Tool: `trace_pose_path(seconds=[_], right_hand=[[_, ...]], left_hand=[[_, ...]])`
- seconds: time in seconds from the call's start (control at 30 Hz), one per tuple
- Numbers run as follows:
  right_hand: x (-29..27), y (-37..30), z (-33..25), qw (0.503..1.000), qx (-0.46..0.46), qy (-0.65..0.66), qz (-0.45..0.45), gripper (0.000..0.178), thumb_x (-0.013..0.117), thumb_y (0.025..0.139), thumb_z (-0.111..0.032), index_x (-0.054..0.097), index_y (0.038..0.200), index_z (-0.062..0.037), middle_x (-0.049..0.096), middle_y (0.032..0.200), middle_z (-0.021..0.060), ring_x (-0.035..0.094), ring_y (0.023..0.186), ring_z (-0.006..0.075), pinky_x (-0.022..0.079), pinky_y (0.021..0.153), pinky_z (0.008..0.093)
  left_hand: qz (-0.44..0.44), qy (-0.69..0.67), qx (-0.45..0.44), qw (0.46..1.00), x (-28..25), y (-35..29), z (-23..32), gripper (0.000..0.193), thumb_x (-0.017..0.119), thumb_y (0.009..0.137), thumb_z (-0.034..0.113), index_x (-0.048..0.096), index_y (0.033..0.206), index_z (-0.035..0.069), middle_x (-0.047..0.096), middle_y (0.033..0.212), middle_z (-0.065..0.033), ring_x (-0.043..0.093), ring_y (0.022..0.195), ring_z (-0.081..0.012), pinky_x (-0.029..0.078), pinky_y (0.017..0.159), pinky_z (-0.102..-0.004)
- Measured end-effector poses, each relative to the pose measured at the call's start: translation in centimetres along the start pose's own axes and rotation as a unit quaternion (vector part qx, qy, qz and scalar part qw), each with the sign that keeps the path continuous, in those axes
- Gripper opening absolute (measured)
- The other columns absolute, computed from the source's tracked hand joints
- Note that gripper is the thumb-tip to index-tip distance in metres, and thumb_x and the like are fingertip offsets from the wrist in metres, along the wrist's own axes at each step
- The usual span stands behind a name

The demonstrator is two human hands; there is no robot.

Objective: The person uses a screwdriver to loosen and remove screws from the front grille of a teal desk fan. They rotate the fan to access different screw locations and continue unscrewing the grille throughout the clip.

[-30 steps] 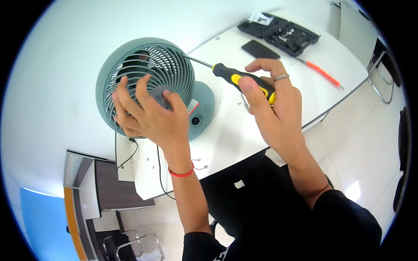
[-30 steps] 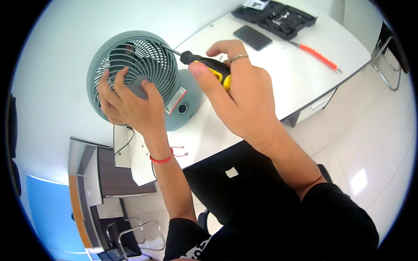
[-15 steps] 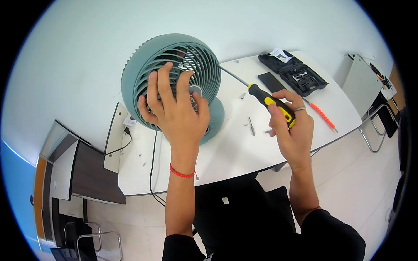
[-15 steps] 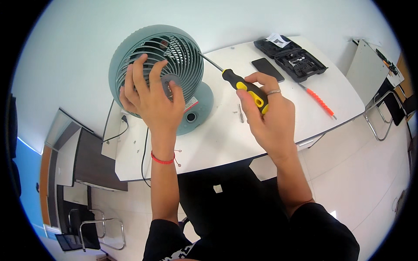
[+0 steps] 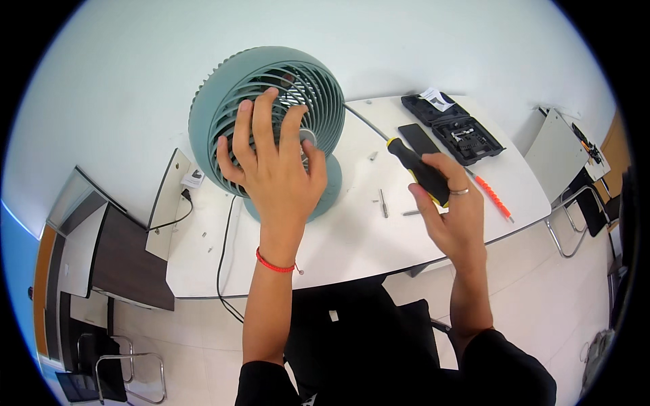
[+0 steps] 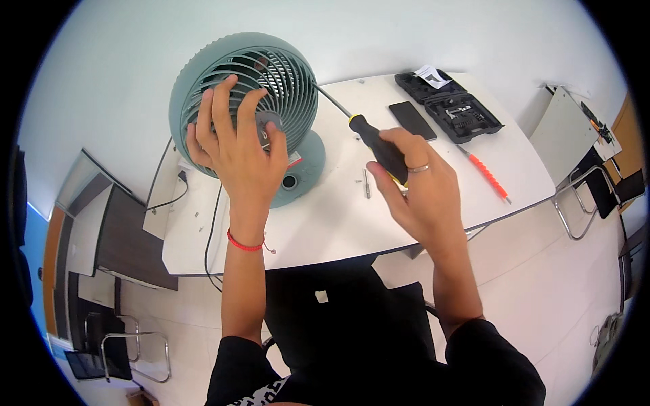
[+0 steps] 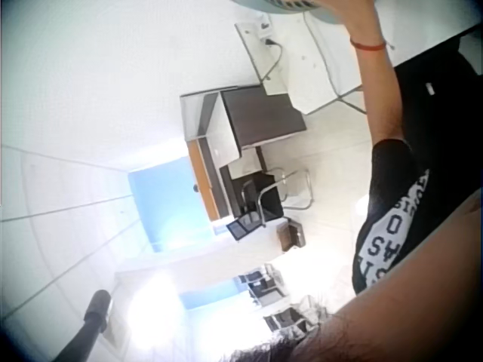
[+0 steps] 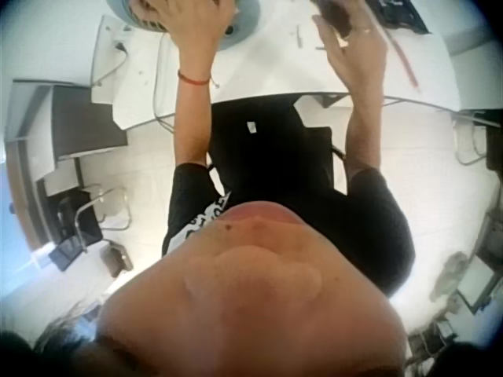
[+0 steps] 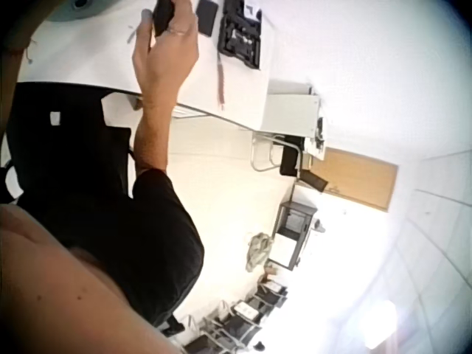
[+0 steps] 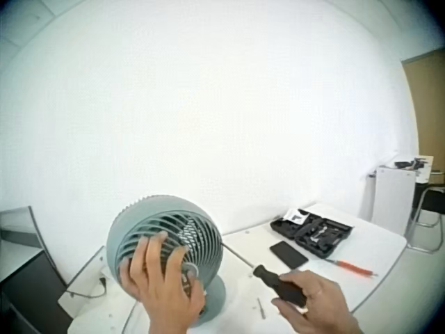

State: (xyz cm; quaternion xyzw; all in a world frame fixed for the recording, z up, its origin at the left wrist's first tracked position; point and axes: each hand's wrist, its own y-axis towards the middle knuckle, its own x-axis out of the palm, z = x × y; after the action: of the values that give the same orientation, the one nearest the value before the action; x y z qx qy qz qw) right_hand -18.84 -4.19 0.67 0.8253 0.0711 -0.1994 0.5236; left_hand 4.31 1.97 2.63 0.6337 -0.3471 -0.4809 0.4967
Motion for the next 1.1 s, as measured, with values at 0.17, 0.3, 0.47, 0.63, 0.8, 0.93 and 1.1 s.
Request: trace_pose_path(seconds=[0.17, 0.3, 0.47, 0.63, 0.8, 0.93, 1.1], right_hand=[[0.1, 0.0, -1.0, 0.993, 0.122, 0.005, -0.002, 0.041, 0.076, 0.09, -0.012, 0.055, 0.123, -0.0016, 0.058, 0.071, 0.0097, 0.055, 0.057, 0.0216, 0.044, 0.057, 0.0314], [0.6, 0.1, -0.4, 0.997, 0.054, -0.018, 0.058, 0.043, 0.073, 0.091, -0.008, 0.05, 0.127, 0.0014, 0.057, 0.077, 0.009, 0.053, 0.059, 0.0191, 0.043, 0.058, 0.0295], [1.2, -0.6, -0.2, 0.996, 0.042, 0.037, 0.076, 0.053, 0.071, 0.091, -0.006, 0.043, 0.136, 0.0011, 0.057, 0.097, 0.0103, 0.057, 0.079, 0.0154, 0.046, 0.077, 0.029], [1.4, -0.8, 0.5, 0.991, 0.043, 0.088, 0.094, 0.055, 0.065, 0.096, -0.01, 0.038, 0.142, 0.0018, 0.056, 0.098, 0.0107, 0.054, 0.082, 0.0163, 0.046, 0.08, 0.0294], [0.5, -0.5, -0.5, 0.969, 0.198, 0.136, 0.056, 0.044, 0.064, 0.096, -0.011, 0.045, 0.134, 0.003, 0.055, 0.109, 0.0125, 0.054, 0.082, 0.017, 0.046, 0.074, 0.0279], [0.8, -1.1, 0.5, 0.992, 0.054, 0.028, 0.108, 0.04, 0.068, 0.094, -0.009, 0.05, 0.129, 0.0008, 0.055, 0.114, 0.0119, 0.055, 0.09, 0.0178, 0.046, 0.076, 0.029], [1.1, -1.1, 0.8, 0.99, 0.0, 0.066, 0.127, 0.045, 0.07, 0.092, -0.012, 0.051, 0.132, -0.0015, 0.056, 0.112, 0.0113, 0.054, 0.096, 0.0179, 0.043, 0.086, 0.0328]], left_hand=[[-0.026, -0.1, -0.018, 0.995, -0.3, -0.9, 2.1, 0.044, 0.064, 0.074, 0.014, 0.066, 0.119, 0.014, 0.053, 0.145, -0.008, 0.035, 0.145, -0.0328, 0.01, 0.118, -0.0588], [-0.116, -0.288, 0.022, 0.95, -0.4, -2.4, 4.9, 0.052, 0.07, 0.079, 0.009, 0.062, 0.13, 0.011, 0.057, 0.133, -0.0101, 0.052, 0.124, -0.0333, 0.038, 0.103, -0.0471], [-0.152, -0.347, 0.033, 0.925, -0.8, -2.4, 7.9, 0.046, 0.07, 0.081, 0.003, 0.068, 0.127, 0.012, 0.059, 0.123, -0.0114, 0.059, 0.106, -0.0303, 0.049, 0.085, -0.0372], [-0.117, -0.361, 0.037, 0.924, -0.6, -1.2, 8.3, 0.043, 0.069, 0.081, 0.001, 0.071, 0.122, 0.013, 0.064, 0.12, -0.0104, 0.063, 0.1, -0.0263, 0.052, 0.078, -0.0357], [-0.05, -0.347, 0.07, 0.934, 1.1, -1.9, 7.7, 0.031, 0.069, 0.083, 0.007, 0.072, 0.114, 0.009, 0.07, 0.111, -0.0042, 0.067, 0.08, -0.0216, 0.052, 0.067, -0.031], [-0.065, -0.37, 0.044, 0.926, 0.6, -1.1, 8.3, 0.027, 0.069, 0.081, 0.007, 0.072, 0.108, 0.009, 0.071, 0.105, -0.0017, 0.067, 0.072, -0.0197, 0.052, 0.06, -0.0295], [-0.043, -0.349, 0.075, 0.933, 0.6, -0.2, 8.1, 0.025, 0.069, 0.079, 0.006, 0.071, 0.104, 0.01, 0.07, 0.103, -0.0003, 0.068, 0.072, -0.0186, 0.052, 0.058, -0.0286]])
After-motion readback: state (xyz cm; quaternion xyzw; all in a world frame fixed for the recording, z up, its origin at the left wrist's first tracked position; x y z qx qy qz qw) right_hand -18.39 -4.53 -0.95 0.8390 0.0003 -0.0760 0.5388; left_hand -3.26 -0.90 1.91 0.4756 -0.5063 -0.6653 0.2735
